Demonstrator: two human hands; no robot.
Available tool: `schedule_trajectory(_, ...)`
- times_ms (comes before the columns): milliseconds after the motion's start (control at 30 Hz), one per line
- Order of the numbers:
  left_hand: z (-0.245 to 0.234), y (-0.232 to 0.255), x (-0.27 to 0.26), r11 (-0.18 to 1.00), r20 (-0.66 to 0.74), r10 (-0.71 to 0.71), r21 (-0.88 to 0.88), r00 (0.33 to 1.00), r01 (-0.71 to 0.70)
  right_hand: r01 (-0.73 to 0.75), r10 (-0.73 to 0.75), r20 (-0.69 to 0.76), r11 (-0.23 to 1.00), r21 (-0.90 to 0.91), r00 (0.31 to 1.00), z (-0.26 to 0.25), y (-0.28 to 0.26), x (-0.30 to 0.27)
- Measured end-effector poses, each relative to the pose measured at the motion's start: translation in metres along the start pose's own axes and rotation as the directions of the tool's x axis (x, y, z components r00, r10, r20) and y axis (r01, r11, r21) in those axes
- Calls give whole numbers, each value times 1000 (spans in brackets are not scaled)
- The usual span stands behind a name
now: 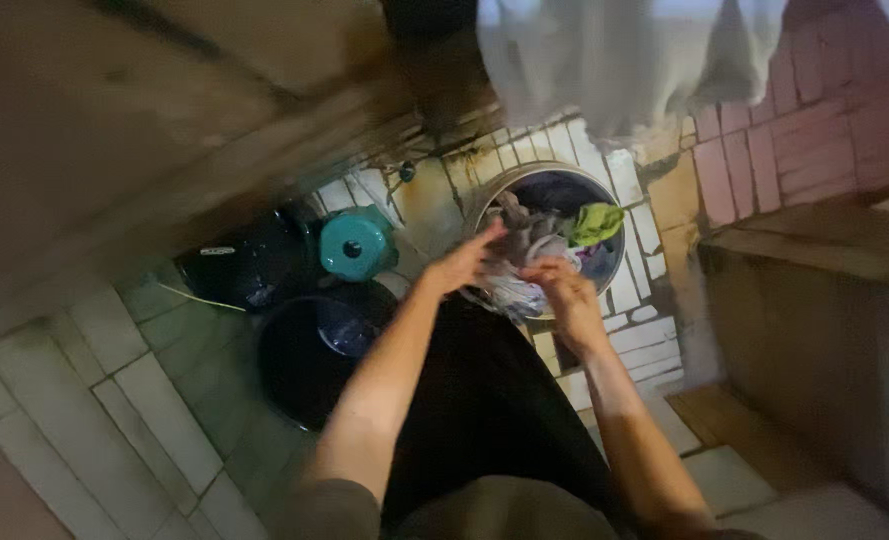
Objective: The person washes clothes by hand in a bucket using water from a tap, including wringing out and shaking the items.
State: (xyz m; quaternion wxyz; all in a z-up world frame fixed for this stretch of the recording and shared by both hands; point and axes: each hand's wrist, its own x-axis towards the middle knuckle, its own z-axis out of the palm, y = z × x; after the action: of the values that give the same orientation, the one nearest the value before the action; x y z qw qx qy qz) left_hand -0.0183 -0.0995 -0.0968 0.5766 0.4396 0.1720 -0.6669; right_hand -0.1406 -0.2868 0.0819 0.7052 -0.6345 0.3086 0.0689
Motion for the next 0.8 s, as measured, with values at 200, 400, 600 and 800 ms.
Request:
schedule_trajectory(200,52,-20,47,794,-436,549,538,713,-282,12,-12,9,999,-41,1000,-34,85,35)
schedule_trajectory(400,93,-2,14,850,-430,418,495,800,-178,-88,-27,-624,985,-151,781,-83,189,145)
schedule_trajectory(600,90,-29,13,600,-263,627,763,733,-240,-369,221,-514,906,-206,829,-68,214,172)
schedule_trajectory(800,103,-23,-19,628,-210,615,714,760,-310,-53,87,-358,993,104,930,-67,203,132)
